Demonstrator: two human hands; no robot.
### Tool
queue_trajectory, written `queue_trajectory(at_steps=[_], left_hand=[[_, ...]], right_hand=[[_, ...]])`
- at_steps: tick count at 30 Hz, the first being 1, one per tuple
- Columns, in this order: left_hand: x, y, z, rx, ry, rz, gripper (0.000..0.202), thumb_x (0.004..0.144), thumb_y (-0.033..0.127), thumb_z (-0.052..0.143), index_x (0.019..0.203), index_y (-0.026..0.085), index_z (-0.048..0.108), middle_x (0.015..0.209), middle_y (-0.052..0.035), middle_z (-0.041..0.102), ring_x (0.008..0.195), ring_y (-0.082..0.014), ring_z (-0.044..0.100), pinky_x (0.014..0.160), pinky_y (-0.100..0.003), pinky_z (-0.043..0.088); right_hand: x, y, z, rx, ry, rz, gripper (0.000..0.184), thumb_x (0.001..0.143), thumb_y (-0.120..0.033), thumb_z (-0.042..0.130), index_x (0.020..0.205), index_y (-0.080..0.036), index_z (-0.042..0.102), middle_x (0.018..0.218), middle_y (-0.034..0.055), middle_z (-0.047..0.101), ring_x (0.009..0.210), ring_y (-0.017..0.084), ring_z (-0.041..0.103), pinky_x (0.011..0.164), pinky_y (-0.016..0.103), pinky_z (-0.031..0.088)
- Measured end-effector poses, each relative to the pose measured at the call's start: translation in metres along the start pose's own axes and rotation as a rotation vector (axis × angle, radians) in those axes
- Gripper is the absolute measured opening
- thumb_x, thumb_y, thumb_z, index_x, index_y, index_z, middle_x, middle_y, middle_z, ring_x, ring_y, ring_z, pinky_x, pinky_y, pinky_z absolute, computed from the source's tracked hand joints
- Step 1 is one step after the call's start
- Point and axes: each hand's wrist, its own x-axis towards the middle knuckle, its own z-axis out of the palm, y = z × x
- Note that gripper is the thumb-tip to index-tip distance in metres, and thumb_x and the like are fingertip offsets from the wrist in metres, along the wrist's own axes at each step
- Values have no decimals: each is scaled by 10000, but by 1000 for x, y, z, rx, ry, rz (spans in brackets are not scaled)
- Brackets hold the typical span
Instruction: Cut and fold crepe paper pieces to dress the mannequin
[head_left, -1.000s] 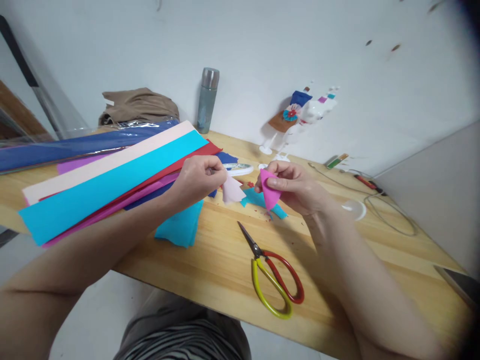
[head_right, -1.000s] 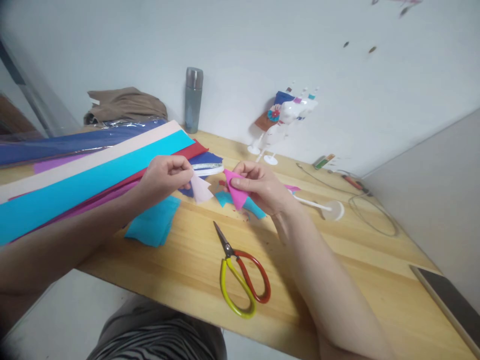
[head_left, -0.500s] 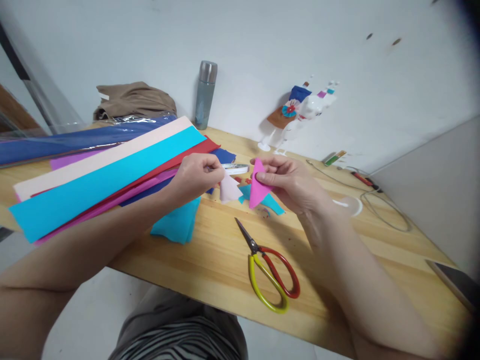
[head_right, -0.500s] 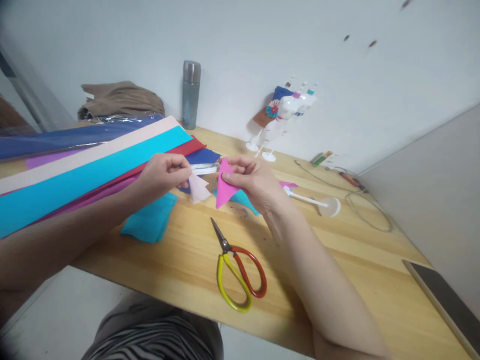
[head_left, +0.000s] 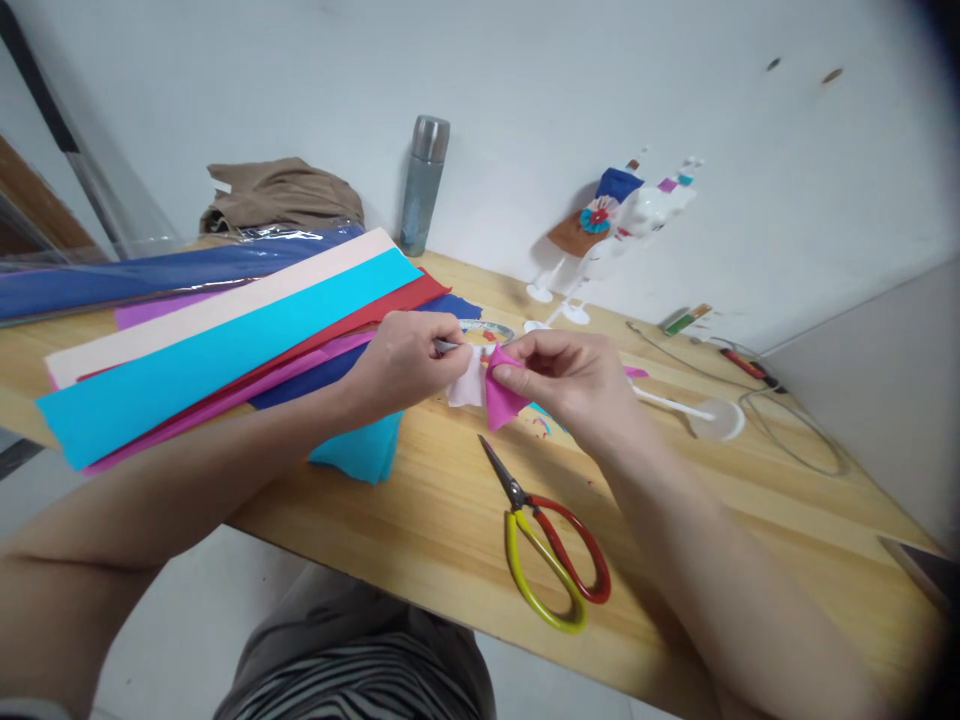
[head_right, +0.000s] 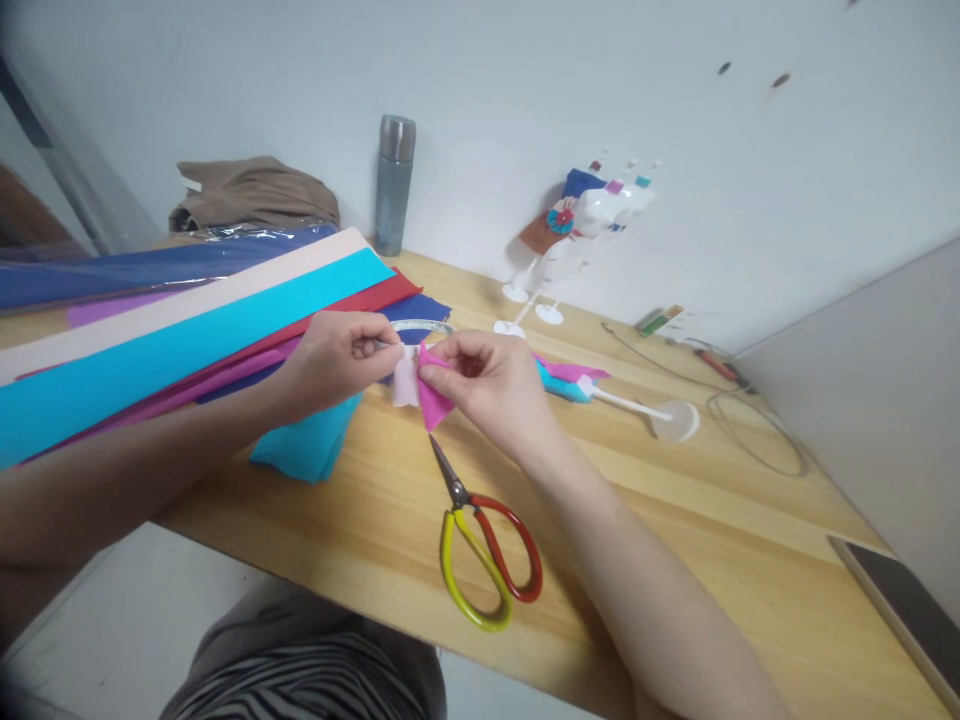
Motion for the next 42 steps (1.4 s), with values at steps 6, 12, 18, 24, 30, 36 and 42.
queue_trajectory(at_steps=[6, 12, 18, 24, 30, 36, 42], left_hand=[[1, 3, -2, -19, -13, -73, 170, 766, 242, 564, 612, 176, 591, 514, 41, 453, 543, -101, 388, 550, -266, 294], [3, -2, -4, 51, 3, -124, 186, 772, 243, 566, 608, 167, 611, 523, 15, 532, 556, -114, 431, 562, -276, 319], [3, 1, -2, 50, -7, -153, 187, 760, 221, 571, 584, 168, 607, 509, 17, 561, 547, -113, 482, 560, -257, 344], [2, 7, -2, 36, -42, -199, 172, 764, 179, 580, 601, 158, 630, 513, 16, 578, 546, -109, 513, 555, -243, 354], [1, 5, 0, 9, -37, -190, 196, 776, 203, 580, 585, 168, 608, 509, 15, 570, 542, -109, 538, 547, -233, 363], [1, 5, 0, 20, -59, -217, 194, 787, 214, 566, 603, 170, 611, 543, 5, 608, 535, -100, 532, 545, -234, 366], [1, 3, 1, 14, -60, -215, 195, 780, 226, 561, 600, 172, 612, 548, 5, 617, 547, -103, 542, 554, -232, 376]], right_hand=[[2, 8, 0, 25, 38, 11, 271, 674, -457, 864, 640, -242, 702, 613, 19, 663, 553, 151, 538, 539, 321, 445], [-2, -2, 0, 115, -8, 62, 259, 673, -427, 860, 679, -230, 693, 629, -1, 651, 559, 136, 557, 559, 305, 474], [0, 7, 15, 110, 35, 24, 221, 641, -358, 859, 658, -207, 699, 585, -4, 637, 523, 119, 515, 522, 278, 409], [2, 11, 17, -33, 70, 25, 190, 686, -303, 834, 619, -207, 684, 541, -16, 562, 496, 106, 423, 501, 279, 322], [6, 25, 16, -26, 93, 28, 163, 726, -300, 801, 629, -210, 705, 531, -11, 571, 480, 111, 437, 489, 281, 307], [8, 36, 17, 16, 119, 10, 123, 726, -256, 758, 636, -207, 691, 572, 0, 625, 500, 124, 500, 515, 283, 375], [9, 35, 14, 14, 115, 46, 174, 712, -314, 749, 603, -203, 670, 547, 2, 595, 516, 132, 491, 509, 277, 363]])
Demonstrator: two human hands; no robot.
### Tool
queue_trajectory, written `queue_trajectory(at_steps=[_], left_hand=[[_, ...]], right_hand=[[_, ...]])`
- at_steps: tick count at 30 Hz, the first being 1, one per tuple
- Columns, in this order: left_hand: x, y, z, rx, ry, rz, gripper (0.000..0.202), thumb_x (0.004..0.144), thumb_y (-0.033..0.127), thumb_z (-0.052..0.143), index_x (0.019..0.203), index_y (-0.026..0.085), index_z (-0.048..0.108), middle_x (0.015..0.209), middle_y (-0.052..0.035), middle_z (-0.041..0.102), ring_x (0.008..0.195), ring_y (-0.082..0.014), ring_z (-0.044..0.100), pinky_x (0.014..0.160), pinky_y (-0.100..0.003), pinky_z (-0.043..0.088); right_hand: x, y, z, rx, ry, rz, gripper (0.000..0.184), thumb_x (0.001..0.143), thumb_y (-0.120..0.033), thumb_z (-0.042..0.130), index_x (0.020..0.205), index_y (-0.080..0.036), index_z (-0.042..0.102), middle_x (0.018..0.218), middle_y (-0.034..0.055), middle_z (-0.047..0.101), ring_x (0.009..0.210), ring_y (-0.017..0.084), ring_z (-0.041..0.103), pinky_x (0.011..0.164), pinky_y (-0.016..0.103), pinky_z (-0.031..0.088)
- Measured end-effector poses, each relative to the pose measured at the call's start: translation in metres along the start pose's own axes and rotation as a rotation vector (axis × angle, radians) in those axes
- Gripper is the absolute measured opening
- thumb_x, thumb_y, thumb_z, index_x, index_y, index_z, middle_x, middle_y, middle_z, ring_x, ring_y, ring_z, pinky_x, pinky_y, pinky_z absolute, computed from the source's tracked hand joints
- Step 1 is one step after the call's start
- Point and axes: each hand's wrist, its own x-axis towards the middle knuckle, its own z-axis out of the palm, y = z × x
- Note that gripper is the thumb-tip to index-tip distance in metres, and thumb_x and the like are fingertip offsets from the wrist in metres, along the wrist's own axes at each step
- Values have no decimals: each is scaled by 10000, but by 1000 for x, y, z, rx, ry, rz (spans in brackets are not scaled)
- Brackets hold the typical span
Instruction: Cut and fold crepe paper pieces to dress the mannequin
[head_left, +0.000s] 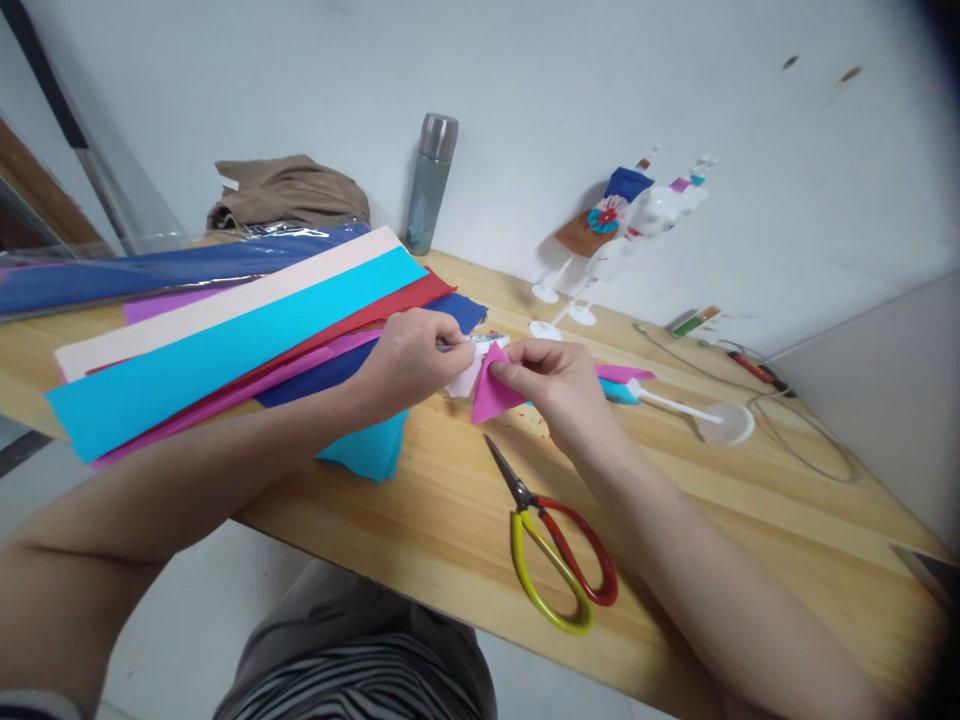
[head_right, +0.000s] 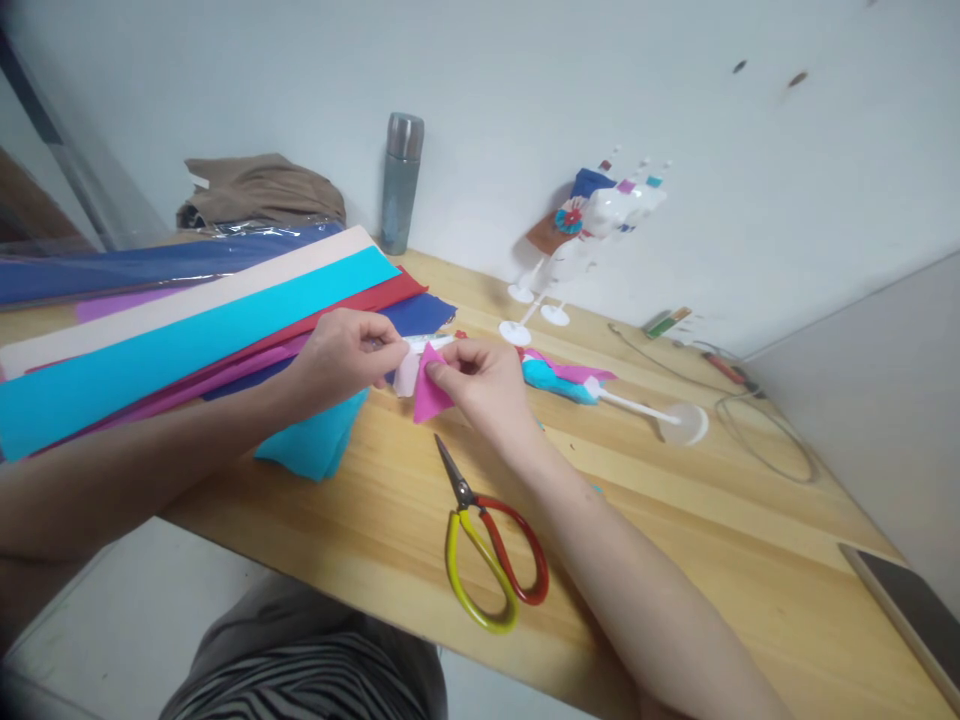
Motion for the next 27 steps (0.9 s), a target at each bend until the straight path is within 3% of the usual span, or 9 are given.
queue_trajectory(at_steps=[7, 13, 22, 27], left_hand=[[1, -3, 1, 19, 8, 36, 199, 783, 225, 565, 600, 171, 621, 549, 7, 619, 539, -105, 541, 533, -237, 355], [1, -2, 1, 20, 9, 33, 186, 780, 221, 572, 609, 170, 625, 543, 11, 613, 544, -109, 542, 549, -246, 367], [2, -2, 1, 2, -15, -36, 178, 770, 232, 579, 607, 176, 623, 548, 7, 616, 572, -122, 571, 586, -250, 396], [3, 0, -1, -4, -13, -69, 170, 772, 229, 589, 620, 174, 643, 521, 11, 605, 563, -125, 586, 563, -235, 397]], right_hand=[[-4, -15, -1, -25, -47, 54, 240, 703, -329, 758, 548, -207, 621, 539, -4, 567, 529, 123, 468, 532, 280, 354], [-3, -9, 0, 23, -47, 2, 185, 700, -338, 752, 600, -208, 665, 576, -2, 597, 537, 127, 482, 546, 290, 364], [2, -2, -6, 84, -53, 78, 179, 683, -364, 808, 638, -224, 705, 597, -2, 625, 539, 132, 495, 530, 289, 386], [4, -5, -9, 198, -57, 90, 124, 676, -279, 819, 644, -228, 711, 623, -2, 658, 542, 139, 552, 549, 299, 438]])
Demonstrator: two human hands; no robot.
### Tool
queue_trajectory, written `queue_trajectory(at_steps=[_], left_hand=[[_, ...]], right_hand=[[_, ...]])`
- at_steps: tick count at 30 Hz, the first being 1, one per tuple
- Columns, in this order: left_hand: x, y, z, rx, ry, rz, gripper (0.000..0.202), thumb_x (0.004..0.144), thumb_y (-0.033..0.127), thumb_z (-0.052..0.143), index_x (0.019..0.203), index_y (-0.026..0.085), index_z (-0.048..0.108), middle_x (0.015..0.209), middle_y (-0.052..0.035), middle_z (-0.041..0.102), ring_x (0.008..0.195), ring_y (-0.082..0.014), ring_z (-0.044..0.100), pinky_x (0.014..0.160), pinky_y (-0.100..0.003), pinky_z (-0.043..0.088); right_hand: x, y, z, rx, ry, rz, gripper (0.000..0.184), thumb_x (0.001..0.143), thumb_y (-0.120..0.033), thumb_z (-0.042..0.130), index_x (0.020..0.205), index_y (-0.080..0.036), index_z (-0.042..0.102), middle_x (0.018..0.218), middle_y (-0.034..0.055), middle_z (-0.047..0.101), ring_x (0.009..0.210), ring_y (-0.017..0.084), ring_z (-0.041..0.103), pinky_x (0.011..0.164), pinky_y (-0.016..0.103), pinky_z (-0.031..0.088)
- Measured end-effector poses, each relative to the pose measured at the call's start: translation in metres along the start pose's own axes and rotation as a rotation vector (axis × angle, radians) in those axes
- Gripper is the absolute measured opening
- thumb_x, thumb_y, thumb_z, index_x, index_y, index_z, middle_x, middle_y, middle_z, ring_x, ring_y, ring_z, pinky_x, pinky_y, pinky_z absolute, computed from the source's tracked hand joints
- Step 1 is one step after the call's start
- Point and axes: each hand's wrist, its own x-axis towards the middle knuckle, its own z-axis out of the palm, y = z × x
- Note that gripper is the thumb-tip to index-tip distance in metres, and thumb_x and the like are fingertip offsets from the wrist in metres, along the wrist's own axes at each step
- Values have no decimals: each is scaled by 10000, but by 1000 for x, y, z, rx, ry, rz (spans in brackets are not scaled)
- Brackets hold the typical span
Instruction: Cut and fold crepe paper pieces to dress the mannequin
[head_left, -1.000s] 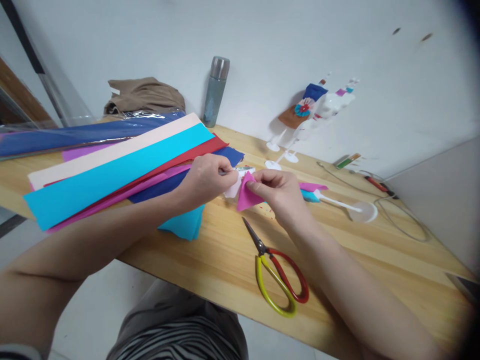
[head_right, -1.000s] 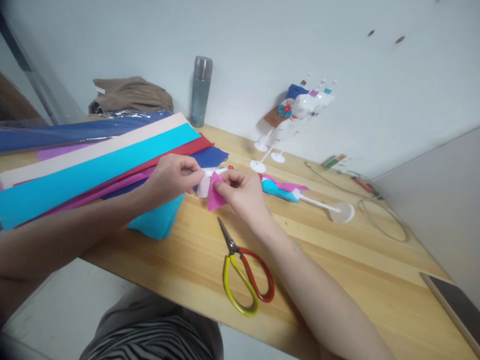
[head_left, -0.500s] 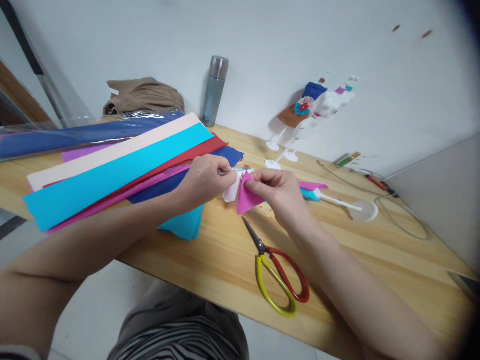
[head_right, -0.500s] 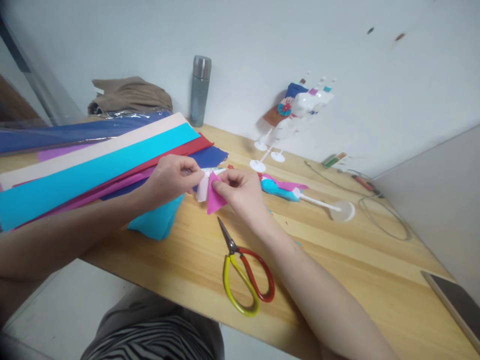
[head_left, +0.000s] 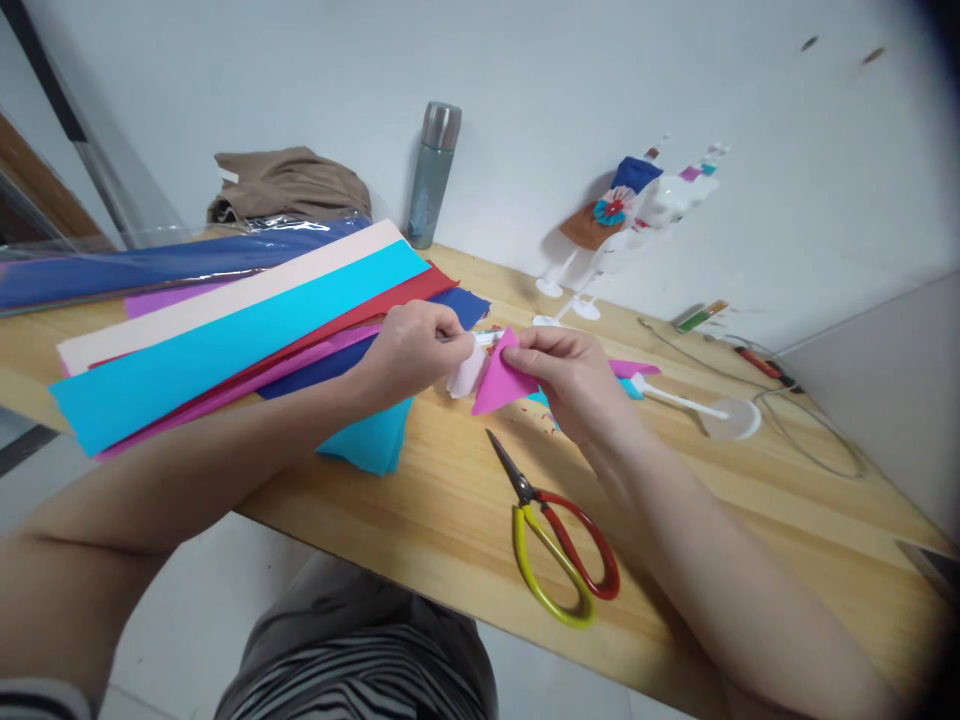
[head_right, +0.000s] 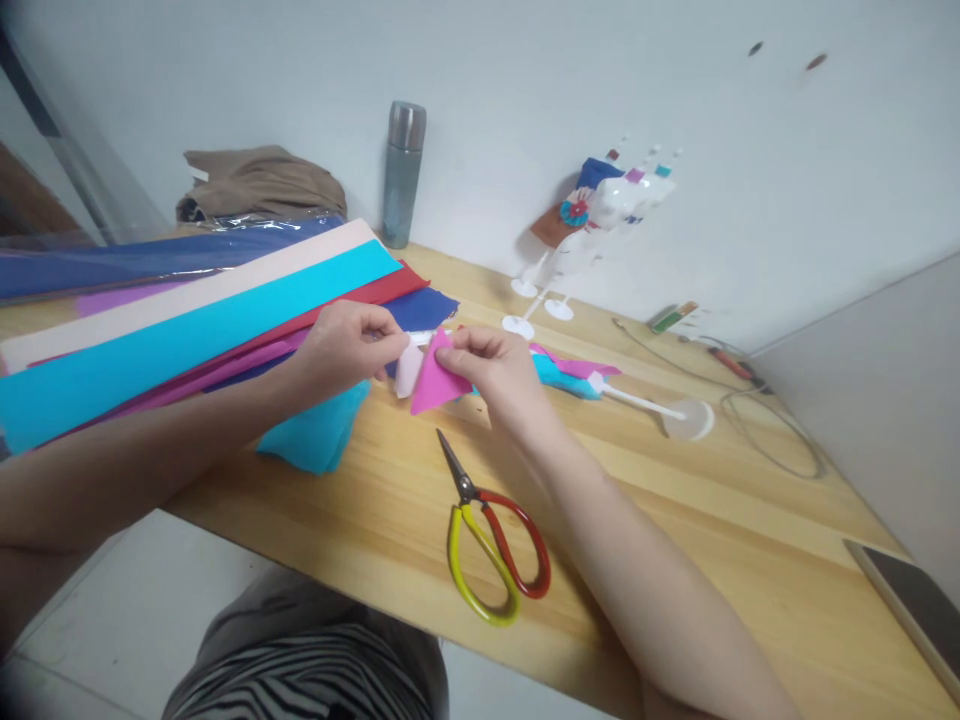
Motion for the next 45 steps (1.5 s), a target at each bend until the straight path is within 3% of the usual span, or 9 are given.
queue_trajectory(at_steps=[5, 14, 21, 25, 28, 30, 32, 37, 45], left_hand=[[4, -5, -1, -43, -21, -61, 171, 773, 219, 587, 620, 169, 645, 485, 18, 594, 504, -122, 589, 524, -216, 426], [9, -4, -1, -258, -35, -270, 194, 764, 176, 598, 571, 168, 590, 459, 16, 578, 456, -115, 608, 448, -187, 456], [9, -2, -2, -286, -16, -276, 200, 773, 163, 600, 574, 165, 586, 482, 16, 582, 459, -116, 617, 439, -191, 458], [10, -6, -1, -300, -24, -267, 198, 765, 165, 606, 568, 166, 584, 484, 15, 585, 456, -116, 616, 436, -188, 453], [9, -6, -1, -303, -40, -272, 201, 770, 171, 612, 570, 167, 593, 455, 18, 572, 447, -111, 600, 443, -182, 451], [9, -4, -1, -306, -47, -274, 205, 774, 170, 613, 570, 167, 595, 444, 19, 569, 439, -107, 588, 441, -180, 447], [9, -3, -2, -307, -44, -275, 214, 775, 163, 612, 563, 167, 587, 444, 21, 565, 437, -104, 586, 437, -178, 443], [9, -2, -3, -327, -32, -260, 222, 776, 157, 611, 556, 159, 582, 513, 15, 609, 440, -92, 592, 429, -178, 439], [9, -1, -3, -331, -35, -269, 235, 789, 160, 611, 556, 161, 581, 491, 25, 598, 438, -88, 586, 447, -179, 444]], right_hand=[[3, -7, -3, 173, 50, 55, 165, 607, -286, 840, 629, -232, 685, 621, 7, 668, 554, 159, 580, 568, 325, 508], [7, -1, -3, 282, 140, 28, 236, 626, -270, 791, 679, -230, 565, 568, -43, 544, 491, 106, 509, 473, 246, 438], [8, 7, 5, 345, 191, 28, 245, 622, -270, 792, 692, -228, 562, 595, -30, 589, 517, 122, 589, 444, 234, 450], [0, 4, 9, 221, 314, -251, 210, 728, -264, 758, 737, -256, 548, 631, -39, 613, 497, 138, 625, 433, 262, 451], [-9, 2, 7, -109, 401, -623, 160, 815, -238, 721, 790, -272, 567, 933, 38, 740, 636, 184, 708, 536, 346, 554], [-12, 6, 5, -397, 355, -860, 135, 834, -194, 696, 825, -280, 592, 1077, 78, 754, 831, 244, 747, 665, 410, 603], [-13, 12, 3, -640, 261, -1008, 156, 833, -138, 658, 835, -283, 602, 1089, 86, 767, 954, 278, 746, 741, 436, 607], [-10, 26, 3, -1039, 128, -1127, 173, 841, -88, 590, 817, -258, 613, 1112, 87, 789, 852, 231, 739, 665, 371, 577], [-6, 29, 2, -1056, 78, -1164, 278, 861, -57, 546, 1014, -244, 684, 1135, 116, 780, 938, 248, 746, 750, 395, 620]])
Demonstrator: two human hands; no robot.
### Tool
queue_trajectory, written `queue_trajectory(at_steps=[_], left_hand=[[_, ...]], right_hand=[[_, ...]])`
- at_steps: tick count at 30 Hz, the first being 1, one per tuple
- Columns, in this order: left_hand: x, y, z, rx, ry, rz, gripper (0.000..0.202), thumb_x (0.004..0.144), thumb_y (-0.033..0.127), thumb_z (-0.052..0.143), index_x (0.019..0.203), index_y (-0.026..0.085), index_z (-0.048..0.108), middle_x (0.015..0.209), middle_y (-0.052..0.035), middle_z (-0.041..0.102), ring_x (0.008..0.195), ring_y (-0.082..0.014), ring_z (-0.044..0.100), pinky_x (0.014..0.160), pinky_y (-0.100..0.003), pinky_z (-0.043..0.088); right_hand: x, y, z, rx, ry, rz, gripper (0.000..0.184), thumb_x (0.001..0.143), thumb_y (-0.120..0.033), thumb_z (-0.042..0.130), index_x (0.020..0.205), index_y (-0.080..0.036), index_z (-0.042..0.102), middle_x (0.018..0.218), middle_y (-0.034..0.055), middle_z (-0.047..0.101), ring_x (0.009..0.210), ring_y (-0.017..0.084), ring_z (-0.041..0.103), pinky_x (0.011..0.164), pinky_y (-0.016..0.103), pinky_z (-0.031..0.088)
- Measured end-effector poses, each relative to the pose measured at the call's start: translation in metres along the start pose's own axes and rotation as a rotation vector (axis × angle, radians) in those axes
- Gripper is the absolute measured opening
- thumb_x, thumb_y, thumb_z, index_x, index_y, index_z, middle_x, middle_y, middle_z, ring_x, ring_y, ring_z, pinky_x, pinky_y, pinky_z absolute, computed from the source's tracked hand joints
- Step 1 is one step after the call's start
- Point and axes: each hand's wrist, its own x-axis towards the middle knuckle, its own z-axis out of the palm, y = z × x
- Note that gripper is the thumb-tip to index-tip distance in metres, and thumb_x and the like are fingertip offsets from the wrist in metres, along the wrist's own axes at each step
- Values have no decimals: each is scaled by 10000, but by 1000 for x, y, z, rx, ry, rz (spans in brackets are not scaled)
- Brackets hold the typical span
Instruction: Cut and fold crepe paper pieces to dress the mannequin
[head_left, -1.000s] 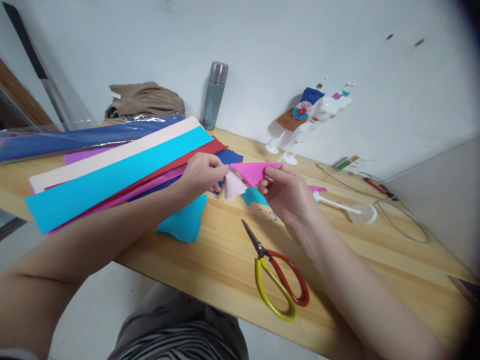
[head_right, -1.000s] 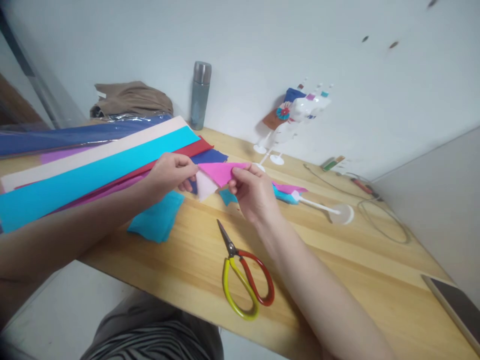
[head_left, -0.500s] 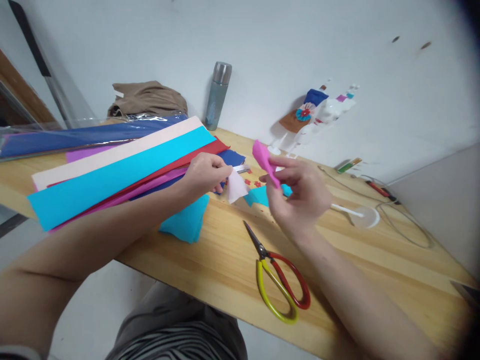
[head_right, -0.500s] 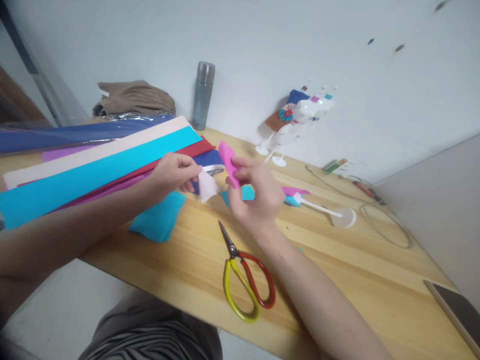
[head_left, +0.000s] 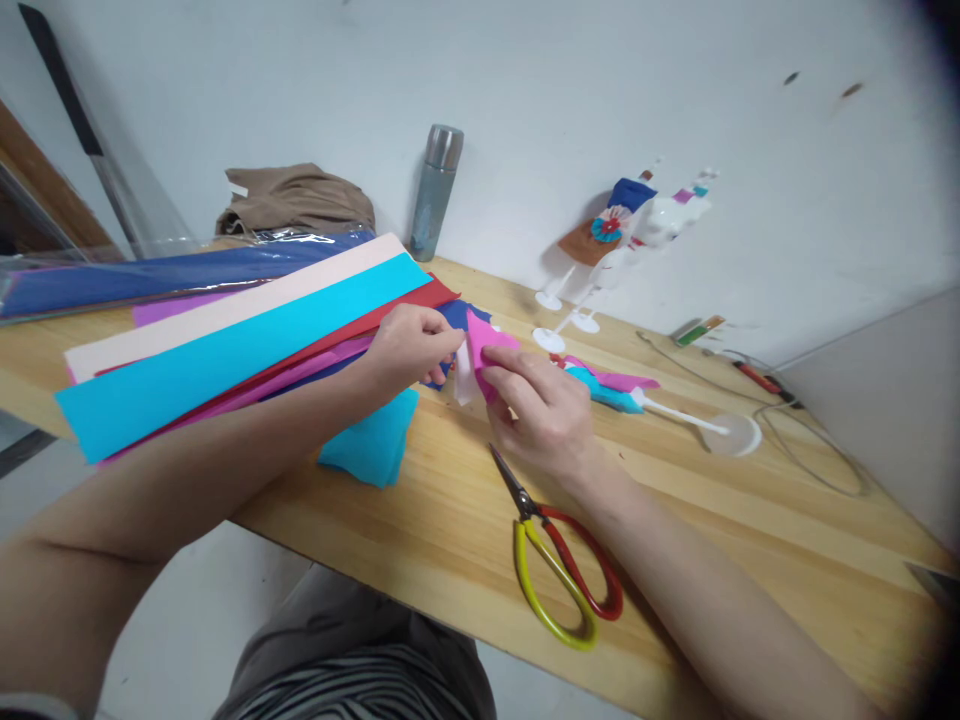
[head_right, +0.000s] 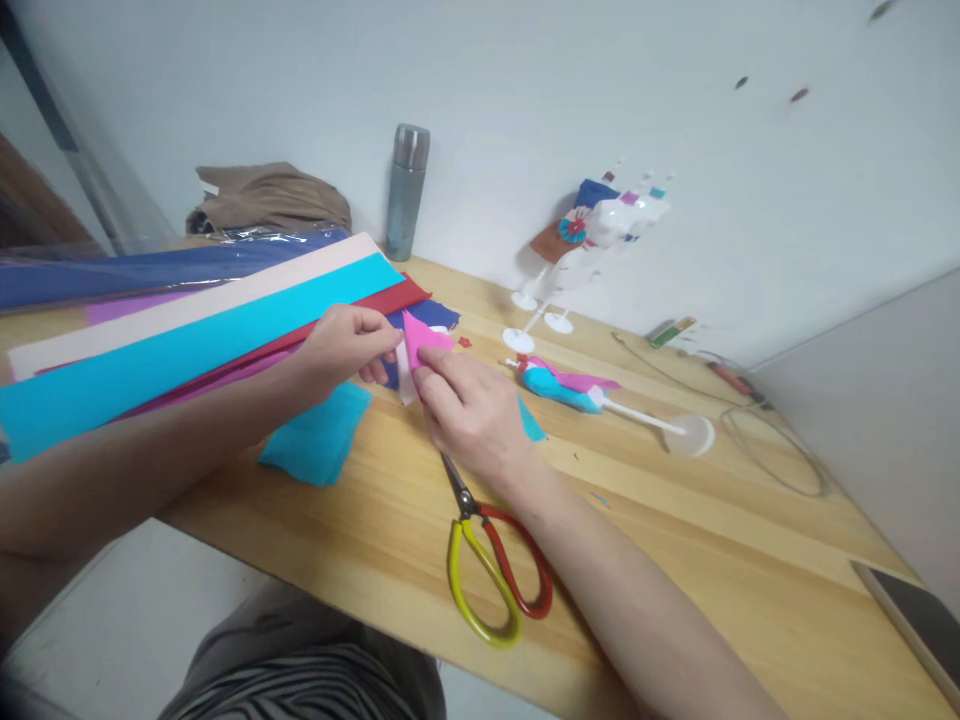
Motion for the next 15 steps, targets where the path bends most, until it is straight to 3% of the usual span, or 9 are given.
queue_trajectory(at_steps=[6, 9, 12, 15], left_hand=[[0, 0, 1, 13, 0, -2, 242, 797, 143, 602, 557, 160, 580, 470, 27, 585, 438, -92, 589, 448, -177, 448], [0, -2, 0, 18, -7, -4, 236, 801, 155, 601, 565, 161, 588, 459, 29, 579, 432, -93, 583, 448, -175, 449], [0, -2, 1, 21, -20, -8, 222, 797, 163, 608, 575, 161, 597, 454, 26, 578, 436, -94, 582, 455, -173, 450], [0, -2, 2, 22, -30, -16, 228, 795, 152, 603, 568, 162, 587, 465, 22, 582, 436, -93, 579, 454, -175, 449]], right_hand=[[-1, 1, -1, 15, 12, -45, 328, 871, -43, 510, 1070, -231, 690, 1130, 119, 776, 957, 249, 744, 765, 387, 617], [3, -1, -5, 125, 27, -19, 350, 875, -58, 504, 1129, -222, 680, 1119, 127, 770, 979, 267, 739, 792, 402, 610], [9, -6, -10, 258, 48, 117, 326, 929, -93, 496, 1149, -266, 662, 1000, 82, 759, 904, 239, 727, 782, 391, 595], [14, -10, -10, 318, 123, 315, 223, 954, -162, 557, 1110, -283, 663, 968, 60, 727, 765, 197, 674, 668, 349, 566]])
